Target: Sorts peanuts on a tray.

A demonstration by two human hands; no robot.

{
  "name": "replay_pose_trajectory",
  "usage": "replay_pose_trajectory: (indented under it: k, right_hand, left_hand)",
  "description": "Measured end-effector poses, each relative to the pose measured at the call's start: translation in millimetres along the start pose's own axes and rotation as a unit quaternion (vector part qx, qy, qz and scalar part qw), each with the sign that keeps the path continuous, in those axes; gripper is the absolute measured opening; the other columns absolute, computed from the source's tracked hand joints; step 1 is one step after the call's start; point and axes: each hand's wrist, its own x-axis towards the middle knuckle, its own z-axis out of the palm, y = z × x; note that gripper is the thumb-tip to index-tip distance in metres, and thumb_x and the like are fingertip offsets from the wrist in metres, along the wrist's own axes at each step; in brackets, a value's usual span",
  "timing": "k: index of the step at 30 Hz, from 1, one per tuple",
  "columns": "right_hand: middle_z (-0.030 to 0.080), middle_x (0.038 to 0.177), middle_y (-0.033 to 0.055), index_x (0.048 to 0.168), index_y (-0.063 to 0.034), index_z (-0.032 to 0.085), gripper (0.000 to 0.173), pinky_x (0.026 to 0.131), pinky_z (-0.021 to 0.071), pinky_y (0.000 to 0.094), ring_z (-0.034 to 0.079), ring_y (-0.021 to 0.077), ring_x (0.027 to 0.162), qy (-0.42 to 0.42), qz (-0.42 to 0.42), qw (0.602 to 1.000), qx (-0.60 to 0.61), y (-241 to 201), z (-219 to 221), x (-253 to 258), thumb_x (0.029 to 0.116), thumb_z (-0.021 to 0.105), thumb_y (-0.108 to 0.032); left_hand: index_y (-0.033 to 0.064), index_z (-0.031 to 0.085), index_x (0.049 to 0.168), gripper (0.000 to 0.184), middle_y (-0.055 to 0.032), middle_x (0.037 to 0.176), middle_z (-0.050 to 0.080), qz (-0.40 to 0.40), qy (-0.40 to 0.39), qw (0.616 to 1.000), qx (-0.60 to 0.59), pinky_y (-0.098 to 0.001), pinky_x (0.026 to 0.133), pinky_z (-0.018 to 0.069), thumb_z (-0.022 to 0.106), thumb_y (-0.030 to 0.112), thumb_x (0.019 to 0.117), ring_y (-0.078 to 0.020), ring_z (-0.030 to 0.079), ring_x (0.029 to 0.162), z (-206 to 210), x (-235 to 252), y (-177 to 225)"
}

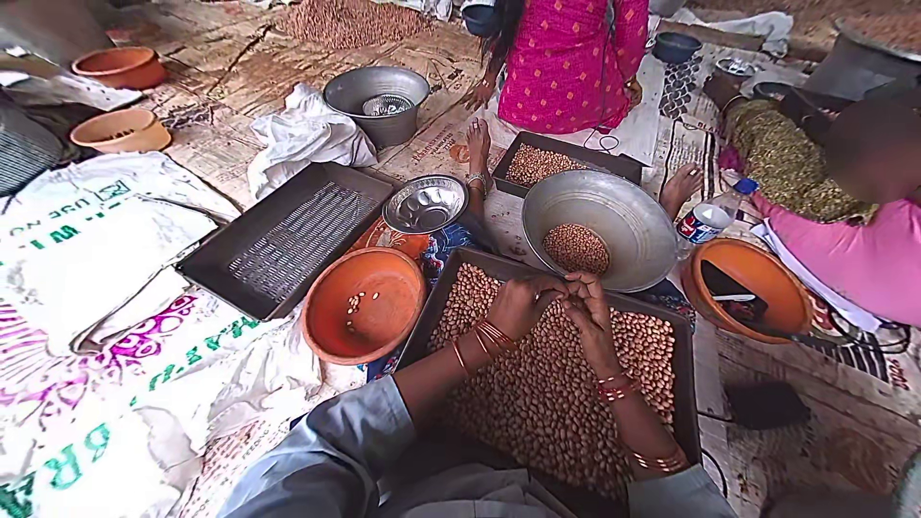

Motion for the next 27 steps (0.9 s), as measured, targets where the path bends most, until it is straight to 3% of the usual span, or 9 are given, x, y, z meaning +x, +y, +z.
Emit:
replay_pose_trajectory:
  k: [13, 17, 19, 21, 23, 27]
  right_hand:
    - [0.065, 0.102, 0.0068, 0.135, 0.0059, 0.048, 0.041, 0.089, 0.0533, 0.0241, 0.064, 0.0073, 0.095, 0.011, 0.003, 0.996, -0.084, -0.5, 6.1, -3.3, 0.0980, 0.057, -0.010]
    - [0.065, 0.099, 0.0051, 0.134, 0.0055, 0.048, 0.041, 0.087, 0.0537, 0.0238, 0.064, 0.0069, 0.092, 0.016, 0.002, 0.998, -0.069, -0.1, 8.0, -3.3, 0.0975, 0.057, -0.010]
    - [0.065, 0.098, 0.0012, 0.135, 0.0017, 0.045, 0.041, 0.088, 0.0547, 0.0251, 0.065, 0.0071, 0.092, 0.022, 0.025, 0.999, 0.024, -3.3, 7.9, -3.1, 0.0960, 0.055, -0.004]
    - [0.066, 0.096, -0.0031, 0.133, -0.0079, 0.047, 0.038, 0.089, 0.0568, 0.0277, 0.066, 0.0074, 0.089, 0.039, 0.051, 0.983, 0.169, -5.4, 6.7, -1.8, 0.0954, 0.051, -0.001]
    - [0.068, 0.090, -0.0035, 0.126, -0.0156, 0.056, 0.034, 0.086, 0.0570, 0.0295, 0.067, 0.0090, 0.084, 0.062, 0.063, 0.943, 0.320, -4.0, 5.5, 0.0, 0.0953, 0.050, -0.004]
    - [0.067, 0.081, -0.0025, 0.116, -0.0174, 0.068, 0.028, 0.081, 0.0563, 0.0335, 0.066, 0.0127, 0.079, 0.074, 0.077, 0.872, 0.477, 0.1, 4.8, -0.3, 0.0932, 0.053, -0.011]
  left_hand:
    - [0.0052, 0.078, 0.106, 0.016, -0.0104, 0.100, 0.078, -0.022, -0.005, 1.000, 0.011, -0.0432, 0.089, 0.0591, 0.065, 0.012, 0.0996, -0.0222, 0.075, 0.092, 2.7, -1.0, -1.8]
    - [0.0039, 0.077, 0.105, 0.015, -0.0075, 0.092, 0.077, -0.108, -0.023, 0.992, -0.069, -0.0332, 0.085, 0.0582, 0.066, 0.013, 0.0990, -0.0127, 0.072, 0.084, 1.8, 1.7, -0.2]
    - [-0.0007, 0.074, 0.102, 0.011, -0.0034, 0.085, 0.074, -0.187, -0.030, 0.955, -0.228, -0.0233, 0.079, 0.0584, 0.066, 0.007, 0.0986, -0.0046, 0.070, 0.076, 1.4, 5.1, 0.2]
    - [-0.0058, 0.070, 0.102, 0.010, -0.0058, 0.083, 0.074, -0.260, -0.032, 0.874, -0.409, -0.0253, 0.075, 0.0613, 0.061, -0.001, 0.1002, -0.0091, 0.072, 0.074, 0.8, 7.5, 2.2]
    - [-0.0047, 0.069, 0.103, 0.012, -0.0054, 0.083, 0.074, -0.298, -0.032, 0.823, -0.483, -0.0265, 0.075, 0.0610, 0.057, -0.002, 0.1019, -0.0111, 0.072, 0.074, 0.2, 7.8, 5.3]
    - [-0.0051, 0.070, 0.102, 0.012, -0.0049, 0.083, 0.075, -0.241, -0.030, 0.849, -0.469, -0.0262, 0.076, 0.0615, 0.059, -0.004, 0.0996, -0.0101, 0.072, 0.075, 5.8, 4.4, 3.1]
